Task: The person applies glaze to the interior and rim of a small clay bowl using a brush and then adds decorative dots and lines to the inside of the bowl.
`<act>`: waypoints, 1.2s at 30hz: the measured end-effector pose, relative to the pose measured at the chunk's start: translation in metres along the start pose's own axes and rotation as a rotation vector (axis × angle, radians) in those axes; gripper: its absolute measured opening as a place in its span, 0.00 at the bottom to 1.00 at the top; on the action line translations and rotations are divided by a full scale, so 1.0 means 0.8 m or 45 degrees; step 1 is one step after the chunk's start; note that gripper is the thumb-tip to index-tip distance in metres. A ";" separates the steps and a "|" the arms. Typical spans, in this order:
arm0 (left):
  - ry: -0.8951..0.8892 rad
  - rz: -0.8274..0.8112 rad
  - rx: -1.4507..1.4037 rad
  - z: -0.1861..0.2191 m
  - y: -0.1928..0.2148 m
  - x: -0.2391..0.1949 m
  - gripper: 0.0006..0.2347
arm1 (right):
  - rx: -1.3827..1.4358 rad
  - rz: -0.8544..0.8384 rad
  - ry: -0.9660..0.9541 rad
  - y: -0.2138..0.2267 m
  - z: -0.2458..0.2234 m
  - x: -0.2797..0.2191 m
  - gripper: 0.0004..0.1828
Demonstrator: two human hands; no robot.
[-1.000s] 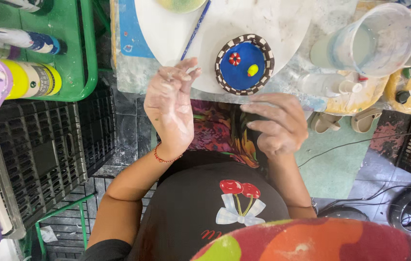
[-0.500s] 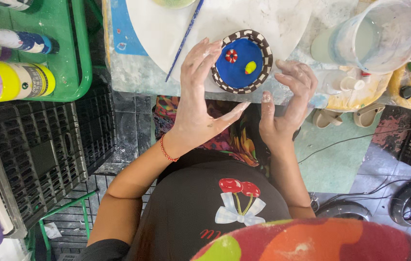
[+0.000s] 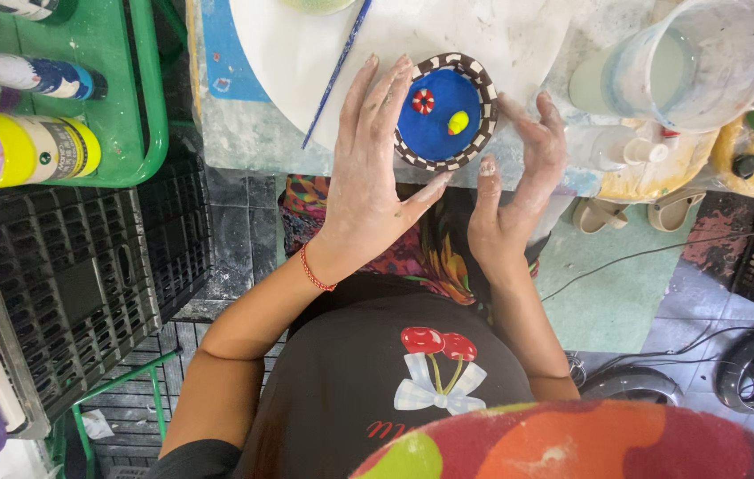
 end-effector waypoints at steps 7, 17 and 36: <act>0.002 0.115 0.003 -0.004 -0.012 -0.003 0.43 | 0.307 -0.027 -0.079 -0.005 0.004 -0.003 0.21; -0.141 0.171 0.153 -0.018 -0.026 -0.019 0.41 | -0.101 -0.029 0.025 0.008 -0.011 0.013 0.14; 0.073 0.173 0.177 -0.007 -0.011 -0.008 0.40 | -0.210 -0.055 0.067 0.008 -0.003 0.007 0.11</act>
Point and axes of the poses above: each hand's wrist, its own x-axis towards the middle knuckle, its own y-axis out of the back of the hand, z = x × y, the point moved 1 cm from there along x, towards the middle knuckle, and after that the axes turned 1 degree about -x, right-handed, at the moved point
